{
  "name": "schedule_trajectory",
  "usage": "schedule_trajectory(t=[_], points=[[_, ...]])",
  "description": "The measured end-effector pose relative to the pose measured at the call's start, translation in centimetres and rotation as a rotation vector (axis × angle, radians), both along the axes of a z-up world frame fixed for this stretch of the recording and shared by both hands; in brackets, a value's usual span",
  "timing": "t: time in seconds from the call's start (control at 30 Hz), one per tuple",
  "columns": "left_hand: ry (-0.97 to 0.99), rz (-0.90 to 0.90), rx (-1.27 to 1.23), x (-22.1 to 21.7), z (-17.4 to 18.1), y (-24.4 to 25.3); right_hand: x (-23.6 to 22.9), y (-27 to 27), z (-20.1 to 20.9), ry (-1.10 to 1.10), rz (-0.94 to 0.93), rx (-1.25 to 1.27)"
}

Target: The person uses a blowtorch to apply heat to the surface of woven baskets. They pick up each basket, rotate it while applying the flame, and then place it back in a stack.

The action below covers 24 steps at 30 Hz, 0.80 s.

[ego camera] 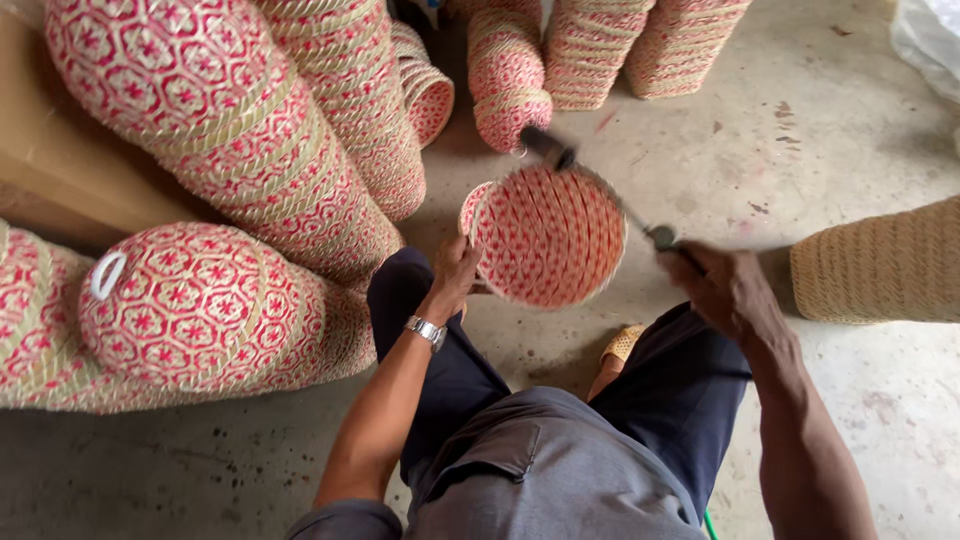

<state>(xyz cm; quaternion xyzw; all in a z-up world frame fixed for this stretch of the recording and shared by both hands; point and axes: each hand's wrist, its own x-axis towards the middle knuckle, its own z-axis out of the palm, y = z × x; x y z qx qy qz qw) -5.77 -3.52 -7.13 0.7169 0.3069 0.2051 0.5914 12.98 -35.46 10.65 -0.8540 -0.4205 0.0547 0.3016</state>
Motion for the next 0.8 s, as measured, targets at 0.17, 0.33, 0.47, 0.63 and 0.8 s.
schedule_trajectory(t=[0.17, 0.33, 0.47, 0.63, 0.8], points=[[-0.275, 0.15, -0.558, 0.8, -0.8, -1.4, -3.6, 3.4, -2.5, -0.06, 0.113, -0.125], [-0.532, 0.173, -0.528, 0.6, -5.4, 0.3, -4.6, 3.5, -2.0, 0.006, 0.15, -0.179], [-0.607, 0.335, -0.569, 0.8, -4.4, 1.2, -4.3, 2.2, -0.9, -0.046, 0.183, -0.145], [-0.763, 0.314, -0.515, 0.9, -3.0, 0.8, -4.7, 2.5, -1.1, -0.082, 0.115, -0.161], [-0.783, 0.35, -0.576, 1.9, -2.7, -1.5, -4.9, 4.9, -2.3, -0.048, 0.094, -0.139]])
